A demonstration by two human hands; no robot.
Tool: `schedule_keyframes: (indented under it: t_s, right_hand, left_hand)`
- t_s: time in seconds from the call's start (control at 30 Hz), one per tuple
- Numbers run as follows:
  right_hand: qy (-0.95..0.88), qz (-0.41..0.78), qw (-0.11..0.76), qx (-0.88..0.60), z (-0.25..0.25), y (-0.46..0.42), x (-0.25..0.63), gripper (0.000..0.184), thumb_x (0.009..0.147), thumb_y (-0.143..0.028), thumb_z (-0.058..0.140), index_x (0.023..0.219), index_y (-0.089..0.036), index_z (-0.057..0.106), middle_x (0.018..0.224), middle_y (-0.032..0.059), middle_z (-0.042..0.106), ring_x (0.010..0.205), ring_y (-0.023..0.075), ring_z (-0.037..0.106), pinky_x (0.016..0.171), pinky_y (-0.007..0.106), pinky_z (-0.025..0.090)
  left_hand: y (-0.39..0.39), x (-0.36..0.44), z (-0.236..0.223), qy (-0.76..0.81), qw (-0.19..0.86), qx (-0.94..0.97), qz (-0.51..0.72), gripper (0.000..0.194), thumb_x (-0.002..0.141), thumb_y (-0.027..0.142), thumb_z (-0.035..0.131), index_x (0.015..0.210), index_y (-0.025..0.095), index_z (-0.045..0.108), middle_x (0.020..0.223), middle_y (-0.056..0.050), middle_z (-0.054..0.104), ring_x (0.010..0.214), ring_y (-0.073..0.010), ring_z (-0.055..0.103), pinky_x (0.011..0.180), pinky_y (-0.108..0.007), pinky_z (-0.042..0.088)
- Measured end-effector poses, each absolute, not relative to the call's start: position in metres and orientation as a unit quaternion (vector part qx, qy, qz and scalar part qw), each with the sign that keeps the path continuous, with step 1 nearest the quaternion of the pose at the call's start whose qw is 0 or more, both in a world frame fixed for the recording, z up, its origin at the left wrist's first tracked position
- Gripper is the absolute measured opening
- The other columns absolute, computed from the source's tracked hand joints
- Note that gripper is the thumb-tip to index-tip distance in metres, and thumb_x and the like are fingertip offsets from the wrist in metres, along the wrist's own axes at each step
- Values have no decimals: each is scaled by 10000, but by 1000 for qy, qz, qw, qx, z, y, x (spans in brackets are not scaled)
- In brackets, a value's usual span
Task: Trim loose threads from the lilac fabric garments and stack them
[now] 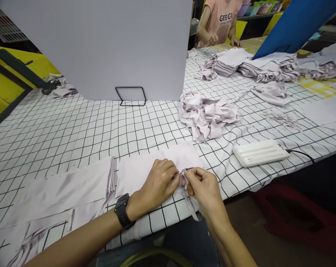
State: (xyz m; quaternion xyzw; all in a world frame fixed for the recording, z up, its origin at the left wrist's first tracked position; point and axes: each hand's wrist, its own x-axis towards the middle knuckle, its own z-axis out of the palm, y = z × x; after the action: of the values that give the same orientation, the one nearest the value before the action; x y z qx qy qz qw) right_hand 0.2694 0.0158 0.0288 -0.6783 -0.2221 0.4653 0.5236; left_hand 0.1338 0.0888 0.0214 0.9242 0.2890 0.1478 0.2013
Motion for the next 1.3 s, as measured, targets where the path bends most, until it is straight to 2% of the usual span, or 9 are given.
schedule_keyframes:
  t_s: [0.1,0.27,0.47,0.8,1.1,1.23,1.3]
  right_hand:
    - [-217,461,532,-677,28,16,268,321,709,-378,800,535,-186,611,469,-30,507,417,80,364,403,224,330]
    - [-205,468,540,-668,26,16,267,272,679,-329,787,536,-184,607,513,-22,552,417,68,357,400,215,298]
    - [-202,456,543,-676,29,16,266,290,691,-319,770,503,-194,587,464,-34,502,412,75,341,396,223,292]
    - [-204,462,543,-671,26,17,265,274,672,-292,763,499,-191,576,494,-32,542,412,63,354,400,211,302]
    - [-239,504,502,-661,24,18,270,334,669,-344,781,494,-186,543,449,-45,496,369,41,297,365,190,214]
    - [-266,518,472,-662,28,18,283,354,666,-433,815,536,-183,600,475,-27,534,349,50,319,346,202,245]
    - [-315,477,452,-685,33,11,288,353,685,-509,801,633,-180,684,534,12,611,386,96,444,372,225,333]
  left_hand:
    - [89,135,20,291,191,926,146,194,947,147,520,771,164,601,860,-51,635,853,-202,560,780,-367,374]
    - [88,135,19,286,177,930,149,200,944,143,517,757,160,587,857,-47,631,840,-196,553,769,-367,370]
    - [88,135,19,297,184,925,151,207,944,132,498,755,169,573,851,-42,621,845,-197,550,785,-372,375]
    - [86,136,21,290,160,934,135,199,941,123,505,761,156,584,852,-49,621,831,-198,544,776,-375,372]
    - [88,134,20,233,49,961,139,182,929,96,492,785,151,588,847,-70,597,864,-235,530,787,-397,366]
    - [87,138,17,211,20,965,155,183,931,81,471,809,146,591,843,-69,588,863,-241,523,795,-416,374]
    - [85,139,21,210,24,967,143,188,942,82,460,832,139,602,876,-76,601,887,-248,532,820,-435,387]
